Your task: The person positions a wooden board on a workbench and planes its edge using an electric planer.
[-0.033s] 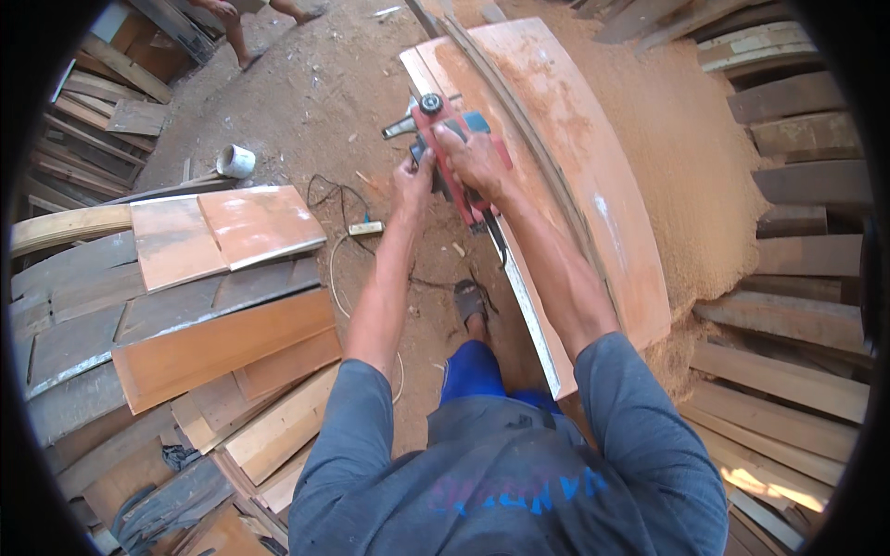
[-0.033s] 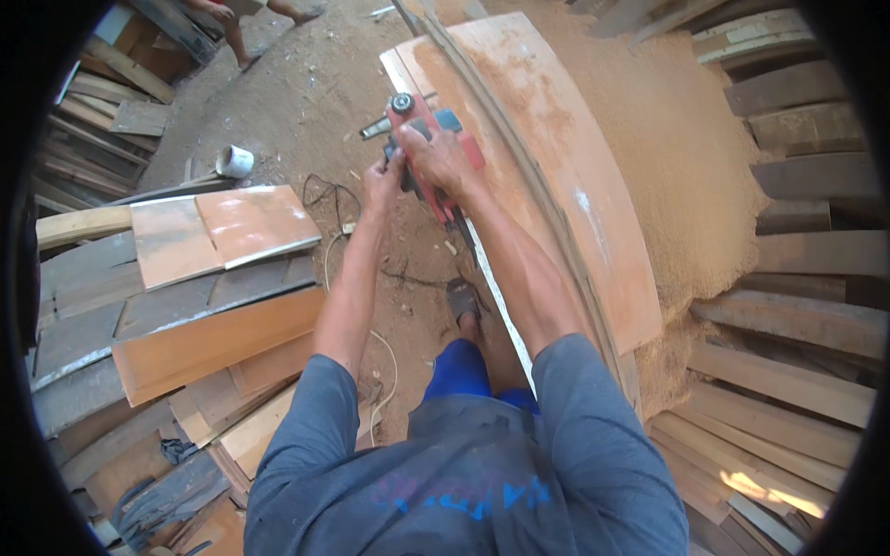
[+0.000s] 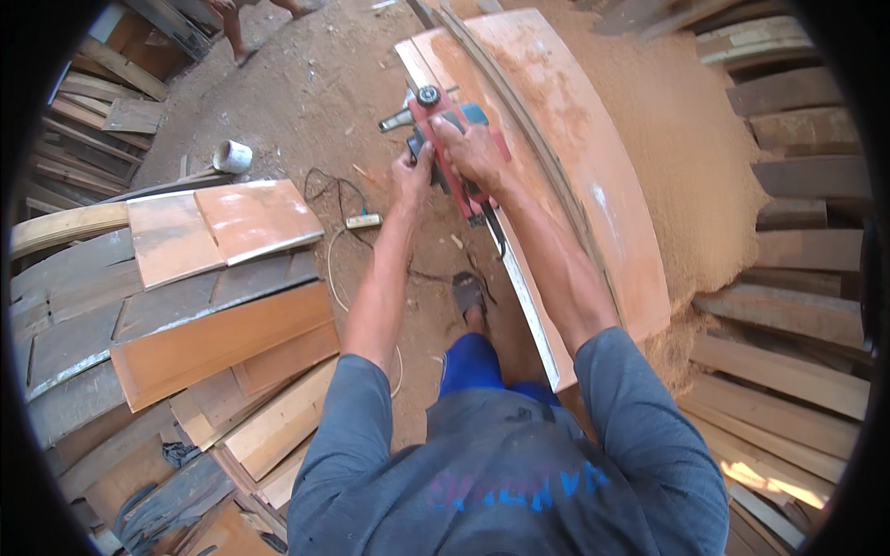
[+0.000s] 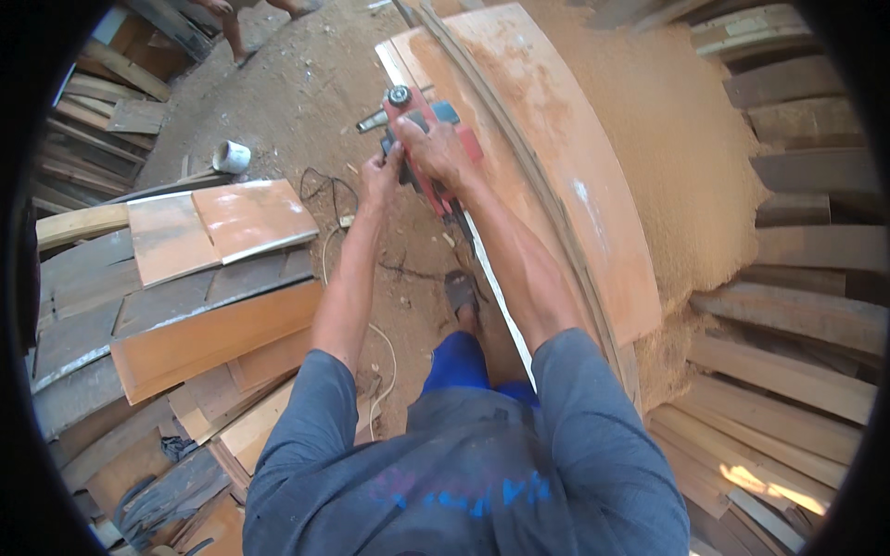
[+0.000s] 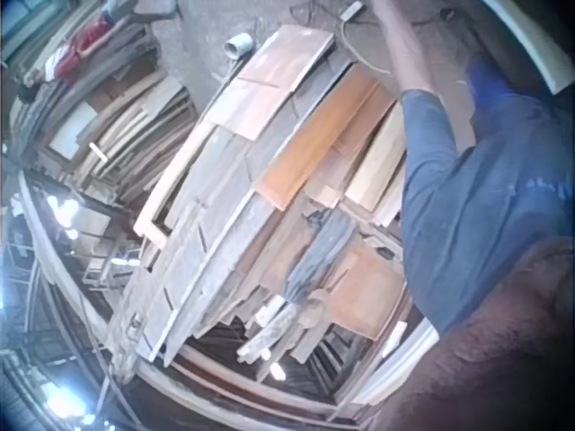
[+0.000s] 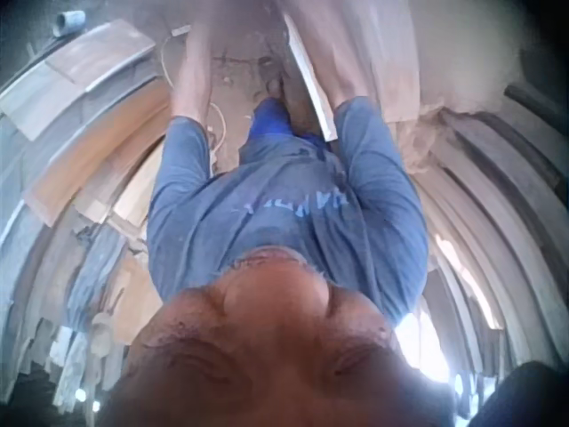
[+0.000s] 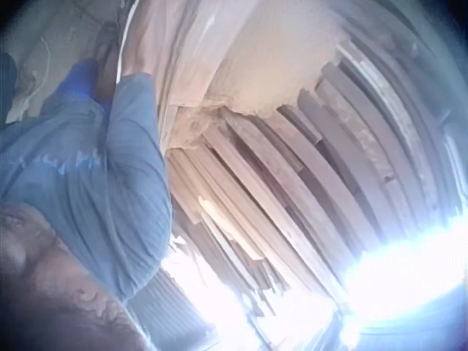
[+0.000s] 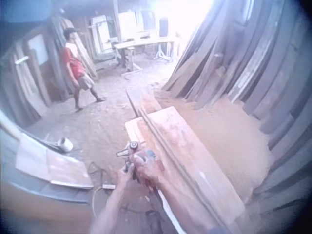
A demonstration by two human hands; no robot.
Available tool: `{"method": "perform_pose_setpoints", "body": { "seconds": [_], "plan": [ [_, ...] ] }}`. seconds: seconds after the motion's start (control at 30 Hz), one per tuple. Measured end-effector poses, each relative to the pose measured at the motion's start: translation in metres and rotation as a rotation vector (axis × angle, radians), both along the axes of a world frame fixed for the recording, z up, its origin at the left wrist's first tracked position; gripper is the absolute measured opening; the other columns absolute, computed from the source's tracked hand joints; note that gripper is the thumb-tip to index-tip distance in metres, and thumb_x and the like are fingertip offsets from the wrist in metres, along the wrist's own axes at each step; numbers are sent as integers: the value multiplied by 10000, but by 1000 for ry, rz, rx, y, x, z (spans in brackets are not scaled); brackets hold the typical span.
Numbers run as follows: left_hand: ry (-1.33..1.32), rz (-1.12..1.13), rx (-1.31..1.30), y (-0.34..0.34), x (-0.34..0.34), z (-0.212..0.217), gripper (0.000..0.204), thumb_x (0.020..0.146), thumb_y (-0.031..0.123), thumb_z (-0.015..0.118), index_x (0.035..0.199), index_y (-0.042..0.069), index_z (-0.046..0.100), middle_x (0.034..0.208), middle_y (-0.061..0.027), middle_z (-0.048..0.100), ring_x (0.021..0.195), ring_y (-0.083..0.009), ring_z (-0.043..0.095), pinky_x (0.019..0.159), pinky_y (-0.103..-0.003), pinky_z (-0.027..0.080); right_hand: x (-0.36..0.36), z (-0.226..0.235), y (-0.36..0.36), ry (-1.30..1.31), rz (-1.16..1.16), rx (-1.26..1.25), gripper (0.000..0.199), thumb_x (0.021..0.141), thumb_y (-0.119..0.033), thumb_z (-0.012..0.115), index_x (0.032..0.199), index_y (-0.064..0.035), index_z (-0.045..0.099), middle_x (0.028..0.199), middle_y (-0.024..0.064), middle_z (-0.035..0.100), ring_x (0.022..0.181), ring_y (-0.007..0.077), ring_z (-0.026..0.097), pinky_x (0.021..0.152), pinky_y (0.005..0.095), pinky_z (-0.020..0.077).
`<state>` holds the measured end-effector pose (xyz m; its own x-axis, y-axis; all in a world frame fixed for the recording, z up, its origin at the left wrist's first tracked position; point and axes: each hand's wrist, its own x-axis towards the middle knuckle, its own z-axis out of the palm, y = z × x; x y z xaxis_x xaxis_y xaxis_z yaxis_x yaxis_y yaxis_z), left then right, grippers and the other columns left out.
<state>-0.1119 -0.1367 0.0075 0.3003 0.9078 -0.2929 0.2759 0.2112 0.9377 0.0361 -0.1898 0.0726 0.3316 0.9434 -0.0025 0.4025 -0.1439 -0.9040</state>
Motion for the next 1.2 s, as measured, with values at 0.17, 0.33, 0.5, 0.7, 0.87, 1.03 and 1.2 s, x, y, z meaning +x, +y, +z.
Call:
{"method": "perform_pose_setpoints", "body": {
  "seconds": [0.17,0.33,0.5,0.7,0.87,1.03,1.2],
  "plan": [
    [-178,-18,14,-78,-15,5,331,1010,315,688,1104,2,740,825,-5,707,716,-72,592,616,-306,493,-16,-1,-75,325,-95,-225,536,984,-547,597,847,-33,664,638,35,588,538,137,566,512,339,434],
    [78,-70,67,-201,-41,16,310,1018,283,674,1145,9,742,854,-19,734,731,-67,590,628,-306,498,-43,5,-203,339,-112,-216,499,1000,-508,577,981,-15,652,708,31,595,599,134,578,538,340,452],
    [-17,-60,112,-330,-62,-3,336,981,276,689,1175,3,725,849,-121,748,710,-137,620,658,-346,520,-60,12,-330,412,-97,-310,525,974,-495,583,1077,12,667,807,115,669,726,215,651,656,392,502],
    [58,-131,207,-498,-98,-4,450,917,262,727,1304,45,653,884,-200,702,809,-327,651,758,-455,518,-90,30,-502,471,-119,-406,425,973,-403,575,1069,4,654,705,70,623,657,174,613,616,359,493],
    [251,-163,48,-548,-113,0,464,906,276,754,1295,42,655,906,-193,648,851,-315,619,775,-429,509,-103,24,-549,518,-113,-357,487,959,-442,606,1120,15,652,754,108,637,705,199,636,665,371,513],
    [118,-56,-11,-472,-94,-28,458,922,275,751,1303,40,657,932,-176,661,873,-276,622,790,-403,521,-86,7,-469,440,-97,-381,529,964,-487,617,1086,27,645,809,125,652,745,215,646,690,375,517],
    [-28,14,10,-347,-67,-25,407,932,265,743,1268,40,693,933,-160,713,846,-234,657,800,-383,536,-58,12,-346,437,-47,-362,526,972,-486,597,1046,32,638,756,134,650,705,242,663,666,403,523]
  ]
}}
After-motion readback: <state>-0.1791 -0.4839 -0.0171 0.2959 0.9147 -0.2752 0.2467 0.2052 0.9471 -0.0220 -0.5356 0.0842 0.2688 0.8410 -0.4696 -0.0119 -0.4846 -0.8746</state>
